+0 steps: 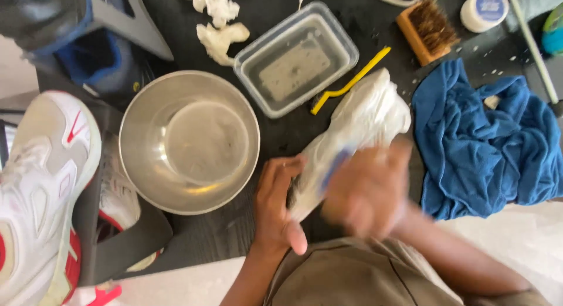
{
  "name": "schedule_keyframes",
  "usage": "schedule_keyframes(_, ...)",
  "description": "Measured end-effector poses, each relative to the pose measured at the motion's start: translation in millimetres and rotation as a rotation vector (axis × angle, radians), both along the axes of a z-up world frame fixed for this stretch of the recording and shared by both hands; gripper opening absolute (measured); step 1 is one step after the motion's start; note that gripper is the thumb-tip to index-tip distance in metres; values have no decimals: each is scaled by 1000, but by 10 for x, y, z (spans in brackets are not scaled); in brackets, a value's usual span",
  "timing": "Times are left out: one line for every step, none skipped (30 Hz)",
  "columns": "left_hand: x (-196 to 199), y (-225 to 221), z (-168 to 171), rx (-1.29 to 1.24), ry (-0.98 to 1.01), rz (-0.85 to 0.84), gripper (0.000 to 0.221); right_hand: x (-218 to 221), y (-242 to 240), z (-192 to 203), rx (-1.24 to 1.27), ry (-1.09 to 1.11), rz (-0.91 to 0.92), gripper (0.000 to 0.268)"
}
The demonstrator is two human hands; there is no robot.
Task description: Scrubbing the sole and sides of a white sneaker with a brush and cleaning solution
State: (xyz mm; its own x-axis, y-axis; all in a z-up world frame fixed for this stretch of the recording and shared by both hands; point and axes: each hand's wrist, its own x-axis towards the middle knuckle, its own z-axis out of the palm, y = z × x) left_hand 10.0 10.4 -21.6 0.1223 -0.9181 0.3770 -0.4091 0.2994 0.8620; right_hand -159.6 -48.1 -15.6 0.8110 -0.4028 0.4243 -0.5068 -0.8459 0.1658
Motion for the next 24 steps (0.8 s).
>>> schedule_keyframes(12,-10,6,-3,5,-18,115,14,-181,211,136,-324,-57,34)
schedule_keyframes(25,-22,22,-5,10,-35,113,31,-366,429,268,-650,-114,55)
schedule_keyframes(24,-17,27,-18,7,-32,113,41,-242,213,257,-653,-107,55)
schedule_keyframes(16,-18,33,-12,4,-14,113,45,-130,-4,530,-841,97,16)
schedule_keyframes(-2,13,39,7,4,-5,113,34,25,-227,815,-1015,298,23)
schedule_keyframes(-5,8,40,7,4,-10,113,11,39,-84,812,-1017,293,23)
schedule_keyframes(-12,10,37,22,-34,0,114,-18,63,58,507,-718,254,12)
schedule_keyframes(-15,18,30,36,-71,9,116,-40,92,197,210,-413,210,40)
schedule_keyframes(-11,22,35,41,-72,11,116,-88,-70,159,215,-414,210,40)
schedule_keyframes(-2,28,46,77,-114,23,99,-131,-229,124,203,-518,122,35)
schedule_keyframes(5,4,61,108,-155,38,96,-173,-421,100,185,-619,35,34)
schedule_keyframes(0,28,75,107,-154,41,96,-150,-383,156,185,-619,39,34)
schedule_keyframes(2,33,84,109,-156,23,82,-121,-364,211,230,-599,68,28)
schedule_keyframes(1,34,91,111,-157,5,70,-94,-348,263,275,-578,97,26)
schedule_keyframes(15,29,89,111,-157,4,70,-66,-240,362,274,-577,97,26)
schedule_keyframes(24,22,79,101,-143,-25,57,-42,-135,454,271,-485,101,17)
schedule_keyframes(21,33,70,96,-128,-58,45,-32,-5,545,272,-391,100,12)
schedule_keyframes(12,33,64,100,-125,-63,45,-53,-131,504,275,-389,94,12)
schedule_keyframes(9,25,61,100,-116,-56,44,-68,-264,465,264,-478,113,25)
schedule_keyframes(12,20,65,100,-106,-48,46,-79,-394,433,252,-567,132,39)
schedule_keyframes(5,22,77,93,-108,-47,46,-131,-408,413,245,-567,135,39)
schedule_keyframes(5,23,92,81,-114,-45,45,-176,-423,395,260,-512,72,39)
schedule_keyframes(11,29,104,71,-123,-34,44,-207,-451,368,278,-458,17,46)
schedule_keyframes(25,-3,94,67,-127,-24,44,-164,-374,386,276,-461,28,46)
